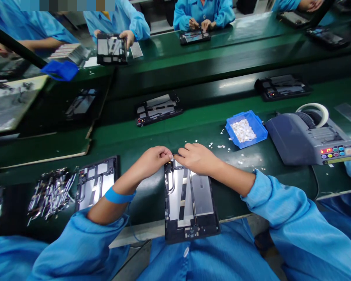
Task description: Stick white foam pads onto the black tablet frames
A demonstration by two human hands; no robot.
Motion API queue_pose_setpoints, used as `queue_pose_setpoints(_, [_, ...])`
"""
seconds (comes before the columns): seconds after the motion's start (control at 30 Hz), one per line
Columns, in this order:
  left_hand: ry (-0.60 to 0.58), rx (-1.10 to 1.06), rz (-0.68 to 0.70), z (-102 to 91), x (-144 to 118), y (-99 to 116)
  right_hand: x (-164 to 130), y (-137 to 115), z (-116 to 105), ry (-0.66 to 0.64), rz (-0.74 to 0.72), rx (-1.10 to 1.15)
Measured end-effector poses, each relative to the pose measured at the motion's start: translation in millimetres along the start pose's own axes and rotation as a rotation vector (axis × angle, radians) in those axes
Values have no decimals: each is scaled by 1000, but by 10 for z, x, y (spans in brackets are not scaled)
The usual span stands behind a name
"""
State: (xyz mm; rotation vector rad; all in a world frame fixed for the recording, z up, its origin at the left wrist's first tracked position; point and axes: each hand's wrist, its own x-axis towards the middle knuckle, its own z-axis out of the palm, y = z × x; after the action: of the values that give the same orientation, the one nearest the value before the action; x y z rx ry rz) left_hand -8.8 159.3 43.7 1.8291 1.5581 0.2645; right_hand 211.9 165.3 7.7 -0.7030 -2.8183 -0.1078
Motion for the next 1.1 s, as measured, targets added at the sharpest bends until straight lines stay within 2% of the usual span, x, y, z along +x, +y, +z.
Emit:
queue_pose_setpoints(0.3, [-31, -149, -9, -61, 5, -19, 10, -21, -30, -29, 2, 16])
queue_pose_setpoints(0.73, [18, 25, 9, 35, 3, 11, 8, -16, -33, -31, 13, 30])
queue_pose_setpoints(1.1, [169, 79, 16, 184, -86, 17, 16, -29, -54, -46, 25, 32])
